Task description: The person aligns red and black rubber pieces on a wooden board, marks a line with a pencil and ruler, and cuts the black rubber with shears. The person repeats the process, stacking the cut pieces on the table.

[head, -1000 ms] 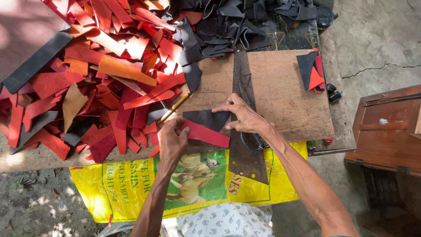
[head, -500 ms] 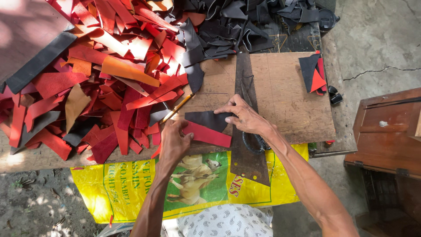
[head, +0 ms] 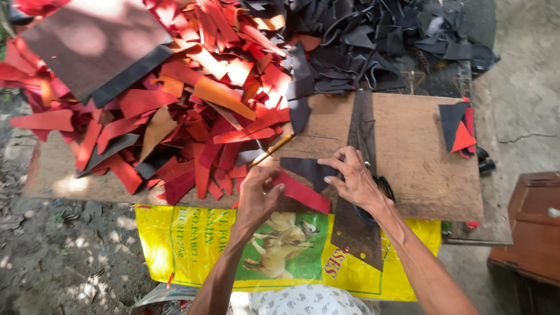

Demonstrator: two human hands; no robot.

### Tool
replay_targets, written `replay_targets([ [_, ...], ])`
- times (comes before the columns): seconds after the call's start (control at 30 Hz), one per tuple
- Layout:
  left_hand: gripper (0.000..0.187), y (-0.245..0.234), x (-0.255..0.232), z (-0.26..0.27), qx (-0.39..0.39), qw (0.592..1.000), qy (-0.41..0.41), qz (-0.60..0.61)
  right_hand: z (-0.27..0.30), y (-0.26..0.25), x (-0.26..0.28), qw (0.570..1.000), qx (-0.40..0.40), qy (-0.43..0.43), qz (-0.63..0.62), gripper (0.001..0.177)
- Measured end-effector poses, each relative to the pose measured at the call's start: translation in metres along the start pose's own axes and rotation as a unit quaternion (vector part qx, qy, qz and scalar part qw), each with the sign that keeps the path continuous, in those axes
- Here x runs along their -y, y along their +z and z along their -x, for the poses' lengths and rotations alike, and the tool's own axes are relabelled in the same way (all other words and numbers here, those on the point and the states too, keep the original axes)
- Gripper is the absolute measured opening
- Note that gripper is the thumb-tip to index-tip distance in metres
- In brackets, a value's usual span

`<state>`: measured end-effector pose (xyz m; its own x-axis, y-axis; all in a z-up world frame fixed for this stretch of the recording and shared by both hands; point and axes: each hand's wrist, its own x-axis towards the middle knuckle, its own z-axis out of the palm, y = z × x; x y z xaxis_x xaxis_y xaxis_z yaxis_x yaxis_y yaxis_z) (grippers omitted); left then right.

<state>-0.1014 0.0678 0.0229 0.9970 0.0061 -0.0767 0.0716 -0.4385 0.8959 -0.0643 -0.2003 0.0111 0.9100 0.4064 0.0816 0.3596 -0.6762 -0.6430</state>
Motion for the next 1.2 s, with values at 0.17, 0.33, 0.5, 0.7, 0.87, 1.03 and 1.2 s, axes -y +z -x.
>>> replay_targets([
  [0.17,0.035,-0.047,0.031,-0.004,-0.012,0.977,-0.020,0.212,0.000,0.003,0.001,1.000,-0.004,0.015,0.006,0.048],
  [0.33,0.036,-0.063,0.042,-0.018,-0.012,0.952,-0.064,0.300,-0.001,0.002,0.002,1.000,0.000,0.023,0.007,0.049],
  [0.5,0.035,-0.053,0.025,-0.021,-0.094,0.983,0.112,0.115,0.000,0.003,0.005,0.999,0.013,0.036,0.005,0.053],
  [0.7,0.017,-0.140,0.016,-0.048,-0.355,0.903,0.181,-0.161,-0.003,0.002,0.010,0.998,0.024,0.057,0.003,0.052],
  [0.87,0.041,-0.203,0.021,-0.115,-0.259,0.841,0.255,-0.400,-0.007,0.000,0.010,0.999,0.017,0.042,0.004,0.050],
  [1.03,0.028,-0.216,0.021,-0.135,-0.165,0.815,0.254,-0.494,-0.002,0.004,0.000,1.000,0.002,0.024,0.006,0.051],
  [1.2,0.023,-0.242,-0.020,-0.112,-0.250,0.797,0.346,-0.428,-0.004,0.000,0.005,1.000,0.001,0.031,0.002,0.046],
])
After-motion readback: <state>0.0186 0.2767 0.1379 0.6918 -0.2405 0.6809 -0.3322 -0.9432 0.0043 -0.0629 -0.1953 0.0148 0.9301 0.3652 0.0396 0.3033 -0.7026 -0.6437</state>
